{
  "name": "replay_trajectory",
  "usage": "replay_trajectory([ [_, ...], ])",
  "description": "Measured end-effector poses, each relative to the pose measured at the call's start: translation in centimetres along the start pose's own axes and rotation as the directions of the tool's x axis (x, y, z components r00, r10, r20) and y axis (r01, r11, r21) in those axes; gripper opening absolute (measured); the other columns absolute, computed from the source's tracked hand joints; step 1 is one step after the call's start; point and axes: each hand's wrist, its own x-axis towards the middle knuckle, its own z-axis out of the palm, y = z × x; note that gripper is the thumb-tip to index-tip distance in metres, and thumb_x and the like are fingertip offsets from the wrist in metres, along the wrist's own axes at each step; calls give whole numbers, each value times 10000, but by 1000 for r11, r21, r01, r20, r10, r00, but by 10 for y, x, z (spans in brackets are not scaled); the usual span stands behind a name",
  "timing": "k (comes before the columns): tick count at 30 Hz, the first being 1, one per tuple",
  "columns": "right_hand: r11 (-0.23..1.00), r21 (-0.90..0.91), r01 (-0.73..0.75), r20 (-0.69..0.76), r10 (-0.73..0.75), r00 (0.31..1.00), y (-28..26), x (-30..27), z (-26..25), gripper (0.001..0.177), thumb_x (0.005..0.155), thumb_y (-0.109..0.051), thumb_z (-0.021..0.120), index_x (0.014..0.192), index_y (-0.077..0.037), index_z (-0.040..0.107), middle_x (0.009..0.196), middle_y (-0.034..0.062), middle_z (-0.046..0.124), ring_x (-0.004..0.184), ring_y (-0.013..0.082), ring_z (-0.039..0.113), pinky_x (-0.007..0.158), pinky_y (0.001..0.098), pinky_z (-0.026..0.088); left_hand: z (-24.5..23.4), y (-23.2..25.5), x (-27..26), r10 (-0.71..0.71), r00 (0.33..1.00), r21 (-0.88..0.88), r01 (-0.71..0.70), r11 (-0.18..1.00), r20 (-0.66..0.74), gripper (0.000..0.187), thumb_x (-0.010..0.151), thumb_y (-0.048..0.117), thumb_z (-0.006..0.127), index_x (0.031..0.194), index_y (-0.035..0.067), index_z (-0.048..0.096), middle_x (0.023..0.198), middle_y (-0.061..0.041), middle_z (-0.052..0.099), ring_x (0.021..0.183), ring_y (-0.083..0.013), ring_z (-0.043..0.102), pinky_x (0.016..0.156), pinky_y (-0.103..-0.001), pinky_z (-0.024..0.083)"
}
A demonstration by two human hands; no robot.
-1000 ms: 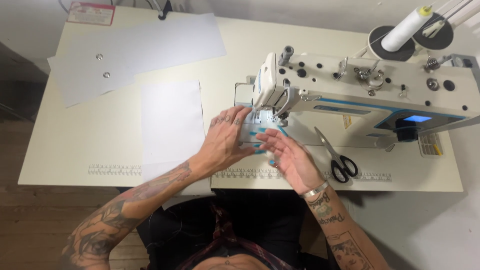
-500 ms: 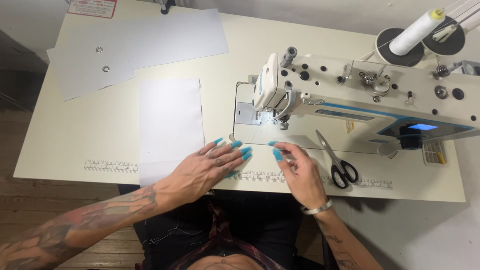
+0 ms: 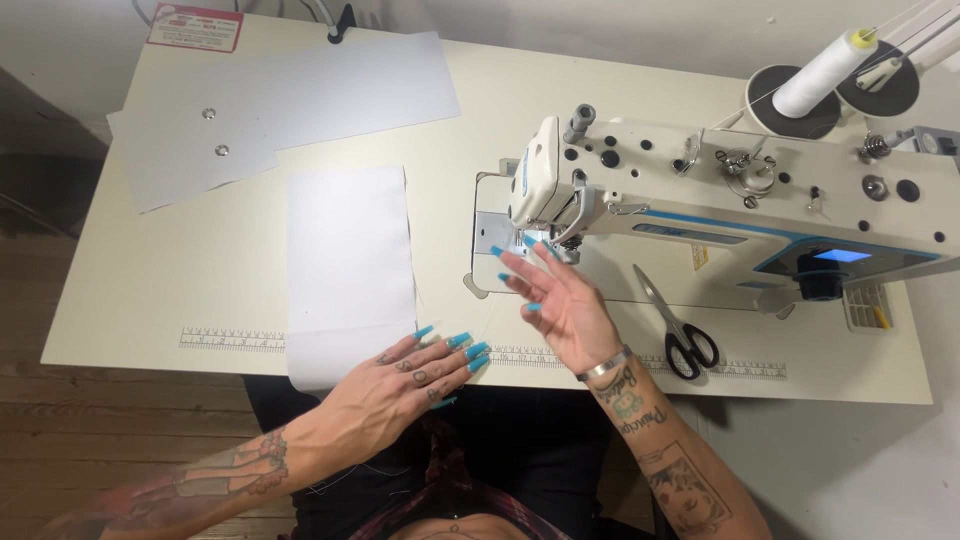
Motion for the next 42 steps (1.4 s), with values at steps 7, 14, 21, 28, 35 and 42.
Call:
replay_trajectory([
  [7, 999, -19, -32, -76, 31, 997, 9, -28, 25, 377, 804, -157, 510, 1151, -16, 466, 1071, 179, 596, 823, 168, 585, 484, 178, 469, -4, 3, -5, 17, 1000, 18, -17, 1000, -16, 439, 903, 198, 298, 1329, 93, 296, 1384, -61, 312, 1257, -228, 300, 1026, -385, 183],
  [14, 724, -686, 73, 5, -95, 995, 22, -12, 46, 452, 834, -128, 454, 1280, -105, 381, 1075, 102, 593, 671, 121, 589, 411, 158, 396, -22, -14, -2, -15, 1000, 112, 14, 994, 12, 444, 866, 266, 345, 1294, 149, 351, 1345, -41, 353, 1260, -233, 276, 1037, -438, 137],
  [21, -40, -871, 489, 456, -432, 778, 25, -50, 42, 244, 806, -169, 531, 1008, -39, 575, 1094, 82, 481, 528, 121, 516, 481, 224, 528, -46, -85, 44, -272, 953, 388, 303, 870, -134, 614, 889, 520, 171, 1303, 91, 316, 1345, -100, 352, 1281, -252, 286, 1054, -427, 168],
  [28, -418, -701, 578, 712, -374, 594, 50, -65, 2, 323, 777, -99, 571, 1090, -37, 514, 1141, 134, 533, 1028, 241, 532, 833, 268, 512, -34, -164, 103, -481, 851, 724, 467, 507, -212, 528, 893, 271, 242, 1390, 107, 175, 1365, -79, 336, 1297, -247, 237, 1082, -438, 68],
  [35, -554, -528, 643, 836, -204, 510, 43, -72, 12, 282, 863, -178, 493, 1090, -15, 526, 1182, 126, 518, 1101, 260, 497, 937, 403, 375, -94, -88, 16, -283, 830, 526, 530, 665, -480, 399, 931, 274, 434, 1275, 72, 453, 1309, -83, 471, 1219, -241, 419, 1004, -405, 310],
  [42, -582, -369, 725, 864, 73, 498, 71, -52, 32, 532, 905, -457, 327, 1293, -99, 392, 1383, 74, 322, 1293, 233, 256, 1012, 480, 188, -37, -43, -59, -687, 725, 263, 672, 692, -43, 619, 870, 524, 158, 1383, 198, 40, 1431, -8, 21, 1300, -154, 46, 1010, -391, 26],
])
